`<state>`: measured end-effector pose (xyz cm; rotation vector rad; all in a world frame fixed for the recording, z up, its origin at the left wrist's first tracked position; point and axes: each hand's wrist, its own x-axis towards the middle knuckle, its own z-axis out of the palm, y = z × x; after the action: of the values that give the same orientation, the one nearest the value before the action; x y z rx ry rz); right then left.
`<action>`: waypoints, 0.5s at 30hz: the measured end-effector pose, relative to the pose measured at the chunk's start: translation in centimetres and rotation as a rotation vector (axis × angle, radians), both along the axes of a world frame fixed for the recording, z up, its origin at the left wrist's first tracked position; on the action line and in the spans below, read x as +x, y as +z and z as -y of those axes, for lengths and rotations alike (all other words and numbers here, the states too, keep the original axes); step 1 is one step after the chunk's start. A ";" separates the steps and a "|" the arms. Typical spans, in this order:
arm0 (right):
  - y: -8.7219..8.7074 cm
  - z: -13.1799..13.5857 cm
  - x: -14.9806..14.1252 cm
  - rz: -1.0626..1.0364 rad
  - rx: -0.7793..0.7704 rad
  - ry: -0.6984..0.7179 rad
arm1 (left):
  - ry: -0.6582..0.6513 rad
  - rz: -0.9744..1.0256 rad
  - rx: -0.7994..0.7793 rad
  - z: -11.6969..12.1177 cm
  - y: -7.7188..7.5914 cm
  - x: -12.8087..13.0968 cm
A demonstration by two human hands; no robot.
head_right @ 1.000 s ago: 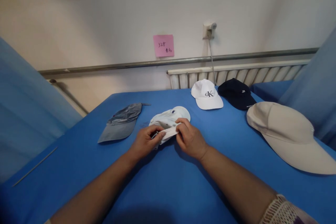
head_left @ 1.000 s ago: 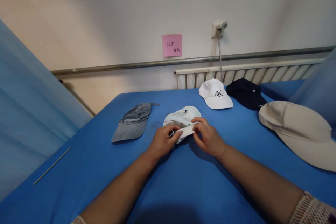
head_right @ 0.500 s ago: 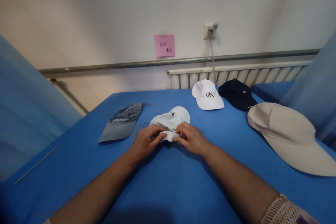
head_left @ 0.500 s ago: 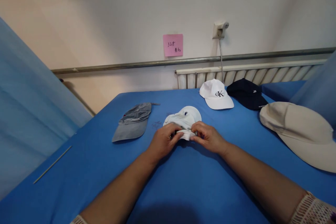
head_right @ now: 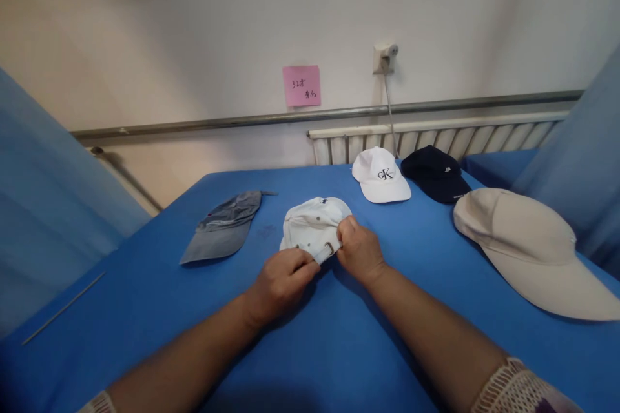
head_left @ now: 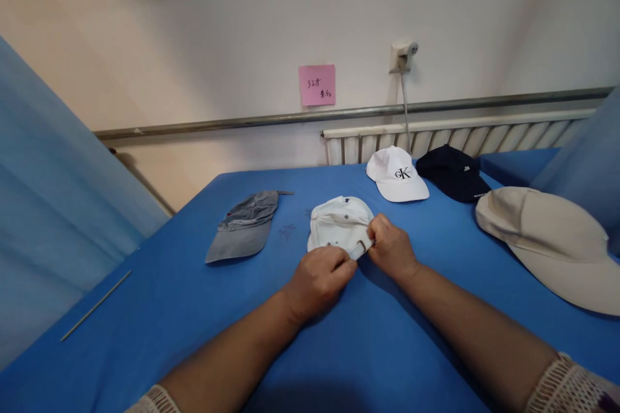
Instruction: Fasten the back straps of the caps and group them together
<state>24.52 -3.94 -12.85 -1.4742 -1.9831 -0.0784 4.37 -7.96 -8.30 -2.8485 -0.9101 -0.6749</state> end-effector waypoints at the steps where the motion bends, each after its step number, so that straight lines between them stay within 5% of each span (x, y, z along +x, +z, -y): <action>1: 0.0 -0.2 0.3 0.011 -0.015 -0.018 | -0.056 -0.041 -0.022 0.2 0.1 0.2; 5: 0.2 -0.8 1.6 0.097 -0.147 0.031 | -0.225 -0.042 -0.200 0.3 0.5 0.3; 7: 0.3 -0.9 2.2 0.154 -0.232 0.103 | -0.191 0.104 -0.290 -0.1 0.4 -0.2; 11: 0.6 -0.9 2.9 0.222 -0.330 0.065 | 0.170 0.459 -0.314 -2.1 0.0 -1.7; 15: 1.2 -0.2 2.2 0.076 -0.252 0.028 | 0.472 0.583 -0.416 -4.5 -1.1 -2.6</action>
<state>26.75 -3.72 -11.70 -1.6196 -2.1367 0.1341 1.81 -3.42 -9.39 -2.5836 -1.9234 -1.4106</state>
